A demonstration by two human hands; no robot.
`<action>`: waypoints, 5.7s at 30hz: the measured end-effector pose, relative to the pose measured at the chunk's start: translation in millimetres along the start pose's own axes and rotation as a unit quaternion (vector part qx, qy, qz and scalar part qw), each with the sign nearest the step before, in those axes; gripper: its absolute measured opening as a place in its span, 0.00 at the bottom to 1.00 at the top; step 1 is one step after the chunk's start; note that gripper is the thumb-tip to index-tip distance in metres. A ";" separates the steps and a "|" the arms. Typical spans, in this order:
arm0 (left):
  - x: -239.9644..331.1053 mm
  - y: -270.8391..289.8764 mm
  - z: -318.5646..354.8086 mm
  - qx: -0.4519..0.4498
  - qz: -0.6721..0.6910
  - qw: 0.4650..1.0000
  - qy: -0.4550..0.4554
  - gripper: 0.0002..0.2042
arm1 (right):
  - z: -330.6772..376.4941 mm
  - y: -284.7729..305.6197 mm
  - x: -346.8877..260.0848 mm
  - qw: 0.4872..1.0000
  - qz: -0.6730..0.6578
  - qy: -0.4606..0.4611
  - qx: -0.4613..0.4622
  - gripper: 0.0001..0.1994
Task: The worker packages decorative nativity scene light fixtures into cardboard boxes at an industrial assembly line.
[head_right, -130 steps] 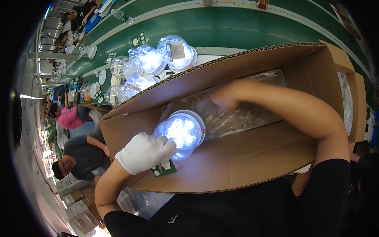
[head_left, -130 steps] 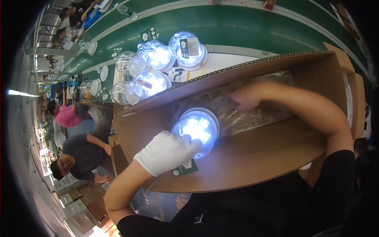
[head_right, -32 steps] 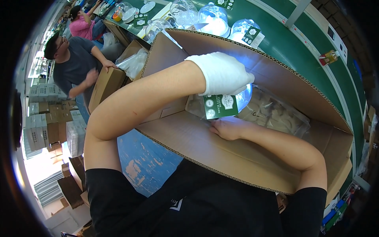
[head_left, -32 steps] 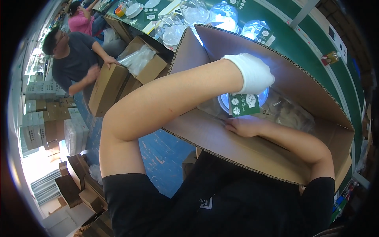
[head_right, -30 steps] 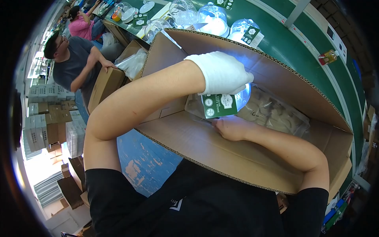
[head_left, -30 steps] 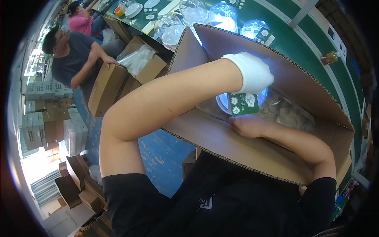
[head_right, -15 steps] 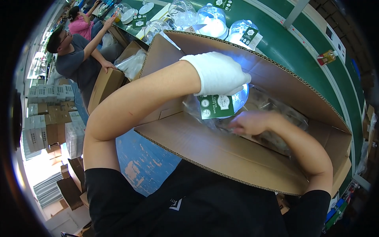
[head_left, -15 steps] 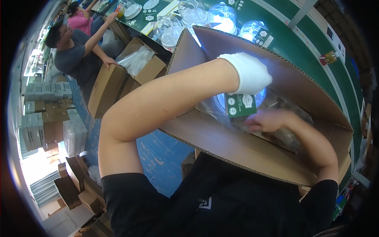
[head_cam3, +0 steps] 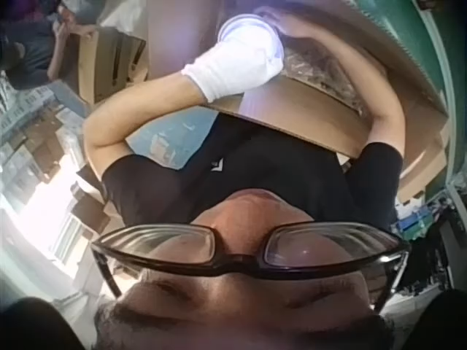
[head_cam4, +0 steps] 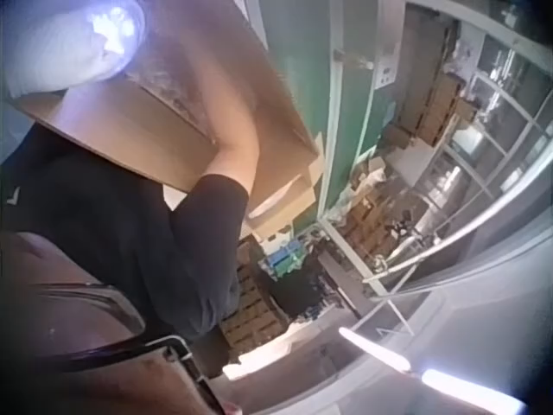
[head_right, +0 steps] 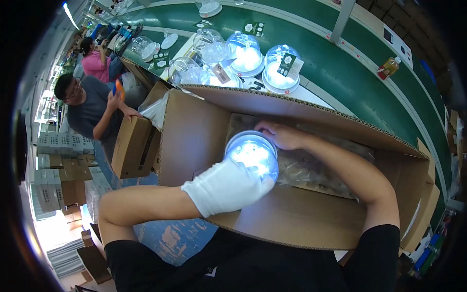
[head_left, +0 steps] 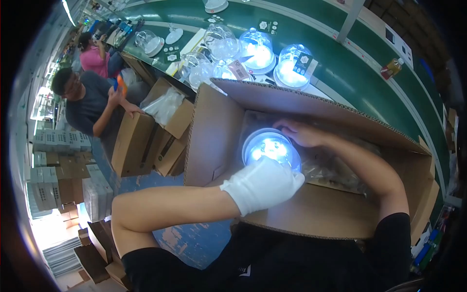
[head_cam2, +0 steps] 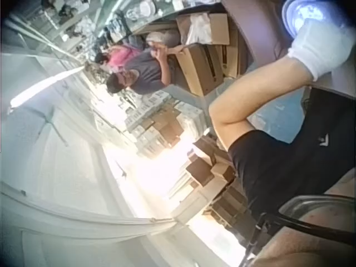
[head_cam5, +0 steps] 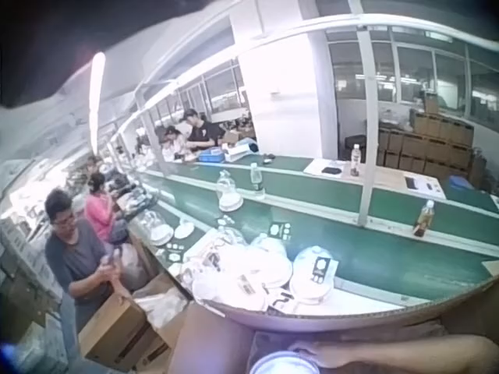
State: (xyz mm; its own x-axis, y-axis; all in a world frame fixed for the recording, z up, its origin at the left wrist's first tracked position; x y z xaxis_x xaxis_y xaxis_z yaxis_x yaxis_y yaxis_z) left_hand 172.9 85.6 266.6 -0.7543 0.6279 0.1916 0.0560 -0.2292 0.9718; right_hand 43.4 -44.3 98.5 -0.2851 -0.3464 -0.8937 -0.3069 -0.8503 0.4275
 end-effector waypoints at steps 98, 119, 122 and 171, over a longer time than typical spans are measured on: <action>-44.7 -33.5 -40.5 -0.144 -0.245 0.951 -0.124 0.06 | -60.3 11.7 -56.3 0.989 -0.079 0.101 -0.071 0.52; -96.8 -40.0 -81.1 -0.301 -0.022 0.953 0.028 0.14 | 38.0 29.3 -48.3 0.867 0.258 -0.093 -0.417 0.19; -97.5 -42.0 -88.4 -0.349 -0.040 0.936 0.013 0.18 | 60.3 -23.7 -17.7 0.891 0.208 -0.032 -0.402 0.22; -69.4 158.4 -128.5 -0.102 0.214 0.965 -0.108 0.12 | 280.3 188.6 -160.5 0.944 0.174 -0.033 0.280 0.14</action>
State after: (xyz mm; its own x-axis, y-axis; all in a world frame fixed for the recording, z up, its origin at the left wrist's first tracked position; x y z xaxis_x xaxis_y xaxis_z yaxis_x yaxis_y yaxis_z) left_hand 150.1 -89.9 389.5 -0.5349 0.5788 0.6155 0.1862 -0.6298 0.7541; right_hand -223.3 -38.0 360.7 -0.5072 -0.5259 -0.6828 -0.6099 -0.3408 0.7155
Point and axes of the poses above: each hand's wrist, its own z-axis away from the middle knuckle, its own y-axis out of the back of the hand, x = y × z, the point moved 3 cm from there along -z, towards the middle knuckle, and after that the axes turned 11 degrees about y, right-handed, at the moved point
